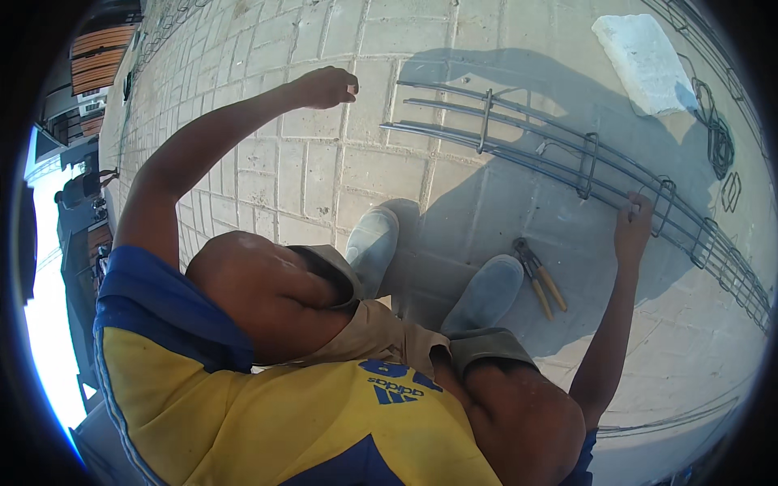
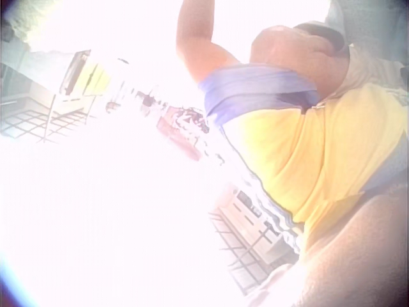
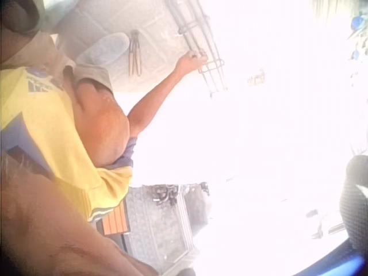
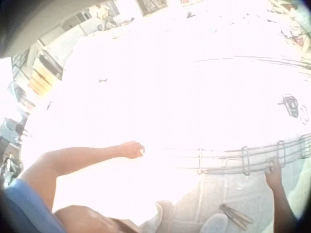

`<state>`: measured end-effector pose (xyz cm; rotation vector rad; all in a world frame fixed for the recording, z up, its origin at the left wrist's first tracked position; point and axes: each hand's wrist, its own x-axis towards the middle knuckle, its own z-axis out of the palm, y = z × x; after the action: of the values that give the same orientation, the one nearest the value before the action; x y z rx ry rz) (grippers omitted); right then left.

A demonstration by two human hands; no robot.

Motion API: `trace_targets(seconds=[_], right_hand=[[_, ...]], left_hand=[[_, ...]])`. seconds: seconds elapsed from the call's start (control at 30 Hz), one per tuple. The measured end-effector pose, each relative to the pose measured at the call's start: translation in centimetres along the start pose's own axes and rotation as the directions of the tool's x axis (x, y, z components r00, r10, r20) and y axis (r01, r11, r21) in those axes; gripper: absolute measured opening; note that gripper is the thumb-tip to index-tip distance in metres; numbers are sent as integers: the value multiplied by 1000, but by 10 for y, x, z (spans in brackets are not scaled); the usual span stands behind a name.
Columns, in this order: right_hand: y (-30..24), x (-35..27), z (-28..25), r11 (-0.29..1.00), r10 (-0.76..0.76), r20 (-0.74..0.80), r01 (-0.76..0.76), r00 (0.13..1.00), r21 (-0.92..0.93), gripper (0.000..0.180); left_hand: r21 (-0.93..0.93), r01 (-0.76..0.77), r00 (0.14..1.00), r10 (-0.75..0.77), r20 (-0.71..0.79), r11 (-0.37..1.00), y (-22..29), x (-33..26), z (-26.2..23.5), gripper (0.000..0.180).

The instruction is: The person constructs a rebar cage by positioning steel stirrups along rebar rods, wrapping tie wire around the joints by hand, and tightening the wire using pliers.

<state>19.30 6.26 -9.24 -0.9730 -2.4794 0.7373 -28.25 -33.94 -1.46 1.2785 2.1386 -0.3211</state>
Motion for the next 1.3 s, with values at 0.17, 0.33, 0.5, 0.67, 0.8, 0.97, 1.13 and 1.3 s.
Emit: trace_targets(seconds=[0.17, 0.33, 0.5, 0.67, 0.8, 0.97, 1.13, 1.3], right_hand=[[5, 34, 8, 981, 100, 403, -23, 910, -192, 27], [21, 40, -1, 985, 134, 465, -67, 875, -158, 24], [19, 31, -2, 997, 74, 389, -56, 918, -58, 21], [10, 23, -13, 996, 89, 379, -78, 921, -43, 20], [-8, 14, -12, 993, 113, 354, -111, 928, -28, 18], [2, 16, -4, 998, 66, 320, -58, 945, -34, 17], [-9, 13, -60, 997, 79, 206, -76, 975, -20, 15], [-21, 8, 22, 999, -28, 255, 19, 967, 38, 9]], left_hand=[[-341, -110, 977, 38, -210, 934, 34, 5, 75, 24], [-305, -114, 972, 42, -231, 945, 53, 11, 94, 23], [-329, -67, 993, 30, -115, 942, 44, 18, 79, 21], [-386, -221, 972, 173, -156, 896, 28, 26, 84, 17], [-469, -241, 967, 253, -38, 850, 16, 24, 79, 20], [-503, -188, 962, 261, 78, 843, 5, 32, 63, 25], [-451, -229, 921, 342, 187, 863, 90, 37, 3, 56], [-563, -212, 970, 242, -22, 799, 69, 8, 76, 48]])
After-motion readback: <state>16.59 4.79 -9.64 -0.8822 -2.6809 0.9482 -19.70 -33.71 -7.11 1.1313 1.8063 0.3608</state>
